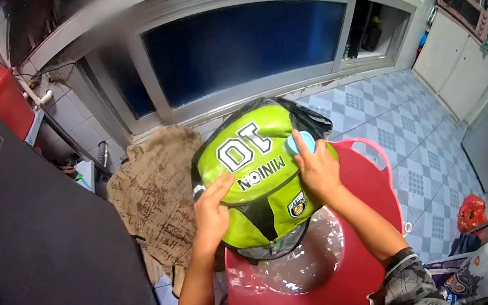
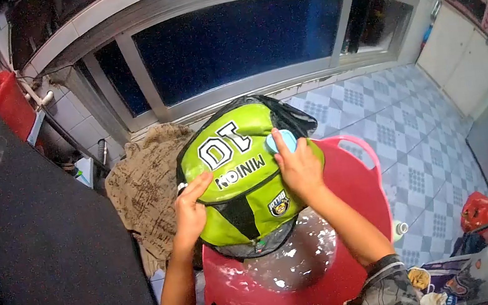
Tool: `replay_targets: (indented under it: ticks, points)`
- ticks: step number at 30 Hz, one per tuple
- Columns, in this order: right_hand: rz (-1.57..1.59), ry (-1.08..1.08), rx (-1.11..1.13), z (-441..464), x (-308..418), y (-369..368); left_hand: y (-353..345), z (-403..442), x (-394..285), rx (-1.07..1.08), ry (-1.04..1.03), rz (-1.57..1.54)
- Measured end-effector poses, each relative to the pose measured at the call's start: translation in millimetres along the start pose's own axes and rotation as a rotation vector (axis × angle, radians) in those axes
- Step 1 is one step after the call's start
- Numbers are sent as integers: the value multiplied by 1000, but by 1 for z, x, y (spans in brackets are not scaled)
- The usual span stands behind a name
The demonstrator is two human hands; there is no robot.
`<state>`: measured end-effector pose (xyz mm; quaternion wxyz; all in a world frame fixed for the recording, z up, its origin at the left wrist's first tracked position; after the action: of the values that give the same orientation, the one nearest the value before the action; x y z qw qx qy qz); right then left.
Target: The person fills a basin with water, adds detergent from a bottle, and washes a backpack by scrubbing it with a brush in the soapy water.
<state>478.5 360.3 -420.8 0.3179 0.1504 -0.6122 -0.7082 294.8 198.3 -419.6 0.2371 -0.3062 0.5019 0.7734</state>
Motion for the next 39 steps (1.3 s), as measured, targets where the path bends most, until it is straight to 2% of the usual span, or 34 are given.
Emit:
replay_targets:
  ticks: [1,3,4,5,7,8,9,11,13,14,17,19,21,23,24,25,27,29,30,31,33,34,36,37,39]
  points:
    - [63,-65,-15,1,3,-1,-4,2,-1,-3,-12,-20]
    - [241,-113,111,-11,35,2,-2,-2,7,-48,9,-79]
    - [176,45,184,-23,67,-9,-2,-3,18,-59,5,-124]
    - [169,51,188,-25,67,-13,1,-3,23,-66,8,-130]
    - [146,220,255,-35,74,-31,2,-9,31,-47,-3,-266]
    - [55,38,188,-20,44,-24,0,-10,32,-57,2,-290]
    - [88,40,-13,-13,9,-22,-3,-12,30,-67,6,-300]
    - [80,-55,-31,-10,6,-14,-12,-11,25,-86,40,-190]
    - [232,-37,72,-24,39,-24,-11,-9,34,-92,40,-248]
    - [193,143,131,-41,70,-41,-8,-9,41,-95,10,-327]
    - [131,84,193,-33,38,-55,-7,-18,41,-67,14,-395]
    - [201,-61,134,-30,-10,-40,-7,-15,25,-66,16,-164]
    - [311,78,36,-62,-25,-55,-1,-12,24,-67,1,-160]
    - [294,355,413,-114,-1,-88,2,-14,25,-48,-13,-144]
    - [263,580,708,-151,20,-109,2,-15,25,-46,-22,-140]
    - [99,731,1262,-182,48,-107,3,-15,22,-49,-12,-141]
    - [153,1210,1077,-240,54,-140,5,-16,10,-48,-5,-77]
    - [-46,1107,1344,-253,37,-192,5,-15,10,-37,-11,-65]
    - [-47,920,1354,-252,17,-232,6,-14,12,-35,-23,-84]
    - [-3,1006,1010,-256,-4,-271,6,-14,14,-34,-34,-106]
    - [-65,711,1016,-252,-13,-293,6,-14,15,-37,-37,-113]
    - [-65,715,1025,-256,-10,-301,6,-14,14,-41,-44,-121]
    - [-249,757,1428,-264,18,-285,7,-14,13,-34,-32,-118]
    - [-253,761,1429,-267,22,-272,8,-14,12,-31,-33,-110]
    - [-33,814,1361,-263,37,-246,10,-12,12,-36,-37,-93]
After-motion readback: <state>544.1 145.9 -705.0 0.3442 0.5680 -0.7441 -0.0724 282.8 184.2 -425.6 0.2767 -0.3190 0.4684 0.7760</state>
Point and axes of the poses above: each hand's wrist, its own z-axis towards the middle knuckle, its own y-axis out of the back of the hand, x = y × z, the point moved 6 cm from there along z, towards the middle knuckle, and after that the axes turned 13 degrees about x, right-handed, at the moved point
